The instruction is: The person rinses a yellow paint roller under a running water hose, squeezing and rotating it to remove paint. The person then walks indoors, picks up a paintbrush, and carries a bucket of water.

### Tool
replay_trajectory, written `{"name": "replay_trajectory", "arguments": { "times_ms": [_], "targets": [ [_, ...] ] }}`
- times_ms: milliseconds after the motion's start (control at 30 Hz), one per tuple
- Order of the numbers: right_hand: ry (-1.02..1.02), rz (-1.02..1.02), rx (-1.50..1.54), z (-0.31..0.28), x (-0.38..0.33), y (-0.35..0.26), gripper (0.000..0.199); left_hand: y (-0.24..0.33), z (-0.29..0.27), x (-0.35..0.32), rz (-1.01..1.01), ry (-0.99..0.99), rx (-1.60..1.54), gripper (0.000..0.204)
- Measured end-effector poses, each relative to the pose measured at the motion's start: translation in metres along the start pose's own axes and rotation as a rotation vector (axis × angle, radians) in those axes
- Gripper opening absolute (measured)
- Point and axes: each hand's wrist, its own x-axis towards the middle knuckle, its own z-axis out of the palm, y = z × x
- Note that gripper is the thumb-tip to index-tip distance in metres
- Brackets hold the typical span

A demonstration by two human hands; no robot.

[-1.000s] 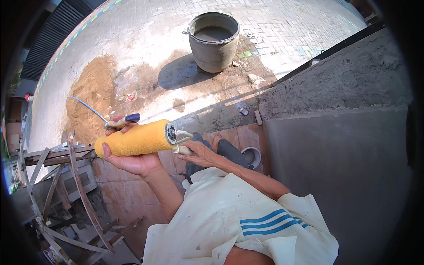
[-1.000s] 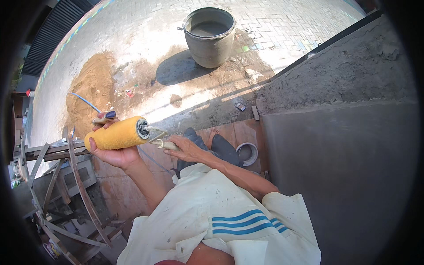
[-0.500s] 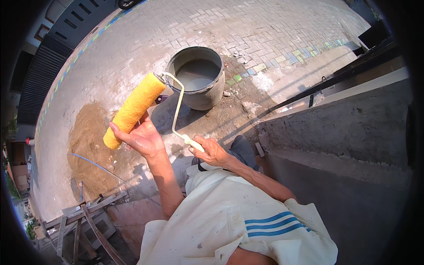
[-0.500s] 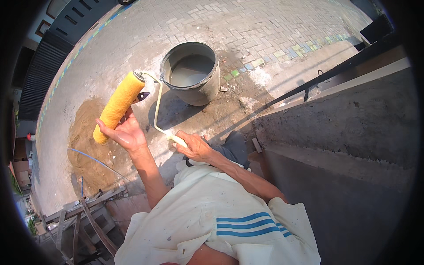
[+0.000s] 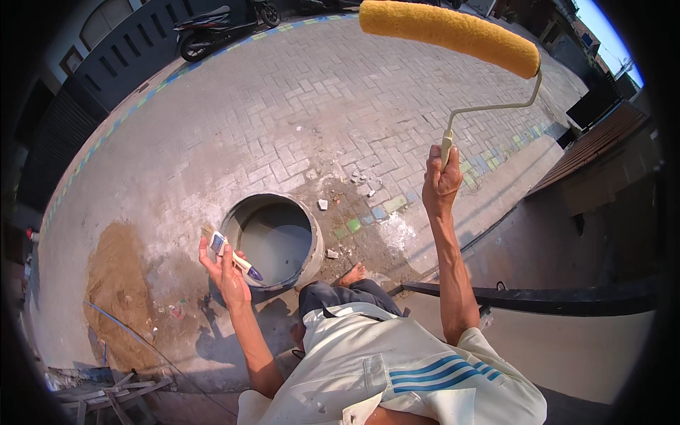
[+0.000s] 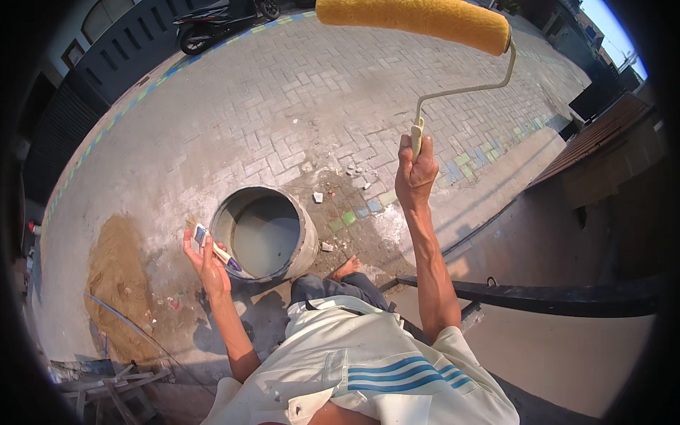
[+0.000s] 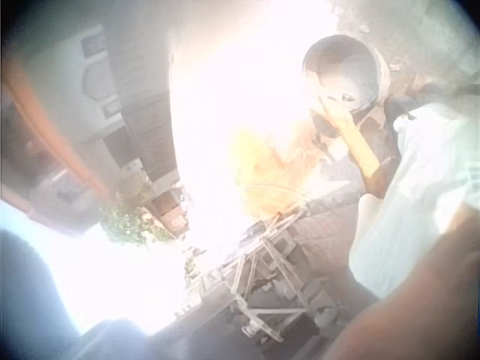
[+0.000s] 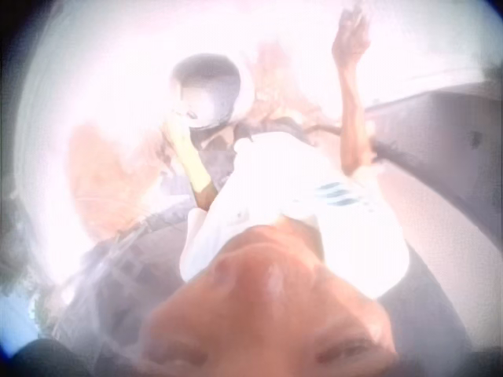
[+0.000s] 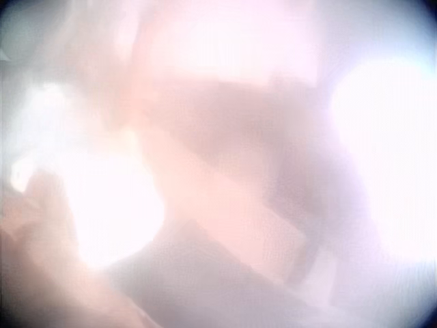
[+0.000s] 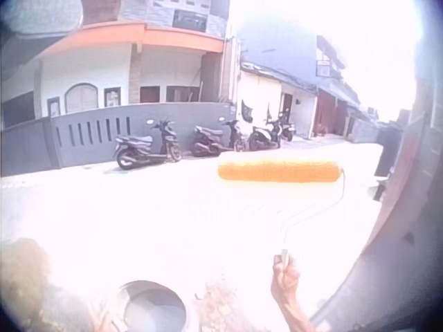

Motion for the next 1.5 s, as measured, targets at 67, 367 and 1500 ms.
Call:
{"name": "replay_trajectory", "arguments": {
  "times_ms": [67, 367, 1500],
  "targets": [
    [0.027, -0.034, -0.082, 0.034, 0.029, 0.075, 0.035, -0.024, -0.004, 0.011, -0.056, 0.15, 0.097, 0.069],
    [-0.271, 0.774, -0.29, -0.011, -0.001, 0.407, 0.059, -0.164, 0.134, 0.086, -0.265, 0.16, 0.157, 0.034],
    [1.292, 1.095, -0.114, -0.844, 0.141, 0.555, 0.032, -0.707, 1.01, -0.25, -0.503, -1.144, 1.85, 0.026]
  ]
}}
